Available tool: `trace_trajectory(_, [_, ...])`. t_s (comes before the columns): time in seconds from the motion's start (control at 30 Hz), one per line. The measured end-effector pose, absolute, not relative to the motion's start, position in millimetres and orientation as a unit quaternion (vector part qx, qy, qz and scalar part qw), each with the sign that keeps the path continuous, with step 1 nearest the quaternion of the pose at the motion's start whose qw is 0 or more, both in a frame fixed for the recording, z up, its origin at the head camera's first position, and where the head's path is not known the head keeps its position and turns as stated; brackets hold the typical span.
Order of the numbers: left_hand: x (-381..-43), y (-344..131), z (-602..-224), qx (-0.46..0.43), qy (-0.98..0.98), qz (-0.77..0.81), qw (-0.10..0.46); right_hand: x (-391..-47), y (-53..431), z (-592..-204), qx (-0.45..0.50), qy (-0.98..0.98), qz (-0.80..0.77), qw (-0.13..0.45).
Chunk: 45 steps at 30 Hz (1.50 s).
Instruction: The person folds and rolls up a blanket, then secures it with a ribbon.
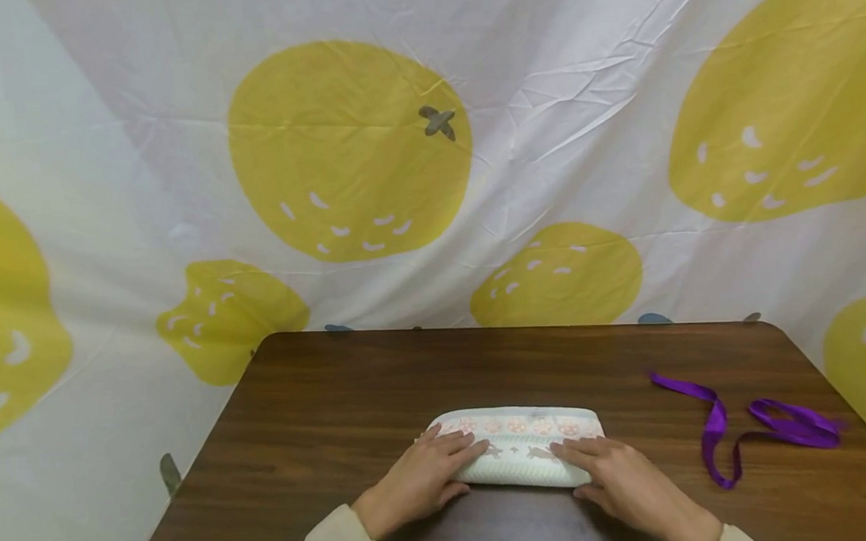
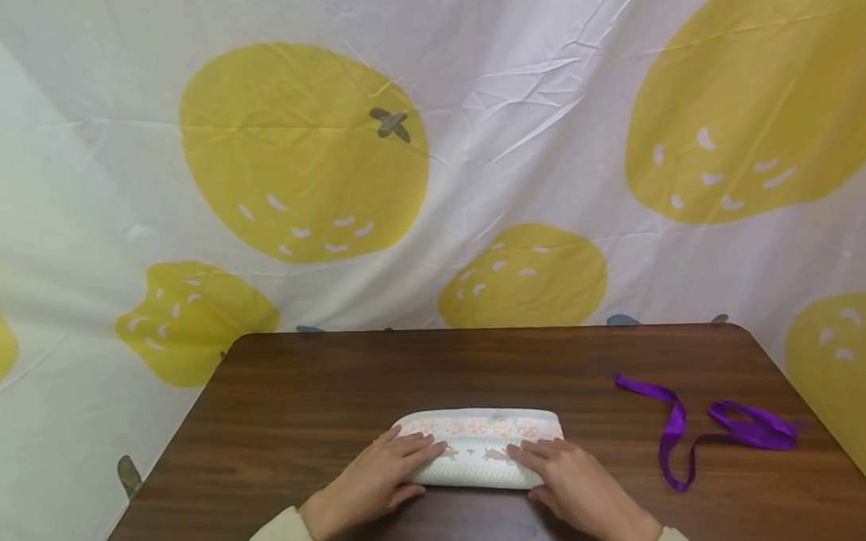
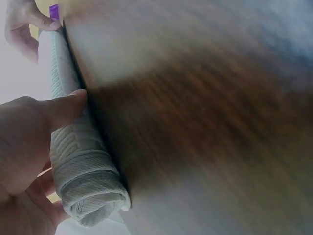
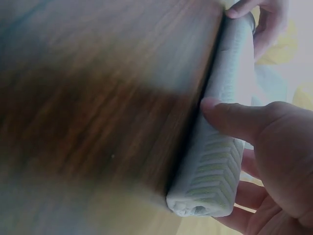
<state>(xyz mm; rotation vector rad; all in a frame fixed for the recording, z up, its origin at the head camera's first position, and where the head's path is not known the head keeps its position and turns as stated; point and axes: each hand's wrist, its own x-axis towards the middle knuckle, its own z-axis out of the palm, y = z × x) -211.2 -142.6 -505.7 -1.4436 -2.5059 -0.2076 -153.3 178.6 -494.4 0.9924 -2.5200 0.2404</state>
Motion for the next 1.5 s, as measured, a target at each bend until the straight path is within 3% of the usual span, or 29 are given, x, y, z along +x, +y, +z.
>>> trace_trajectory(0.53, [-206.3,-143.5,-494.8,-0.491,-0.863,-0.098,0.067,-150.0,177.1,-495.1,0.359,-0.897,0.102,0.236])
trace_trajectory(0.7, [-207.0,-145.0,-487.5,-0.489,-0.864,-0.122,0.011,-148.7,180.0,-492.7,0.369,-0.892,0.121,0.233])
trace_trajectory(1.2, [-221.7,-145.1,-471.9,-0.478,-0.855,-0.171,-0.107,-155.3,186.2,-483.2,0.384,-0.879,0.263,0.106])
trace_trajectory(1.37, [-229.5,-142.4,-477.2,-0.451,-0.865,-0.193,-0.108,-165.5,190.6,-487.2,0.351,-0.884,0.304,0.063])
trace_trajectory(1.5, [-230.1,-139.4,-480.9,-0.442,-0.885,-0.142,-0.035,-171.2,192.1,-490.5,0.289,-0.898,0.323,0.076])
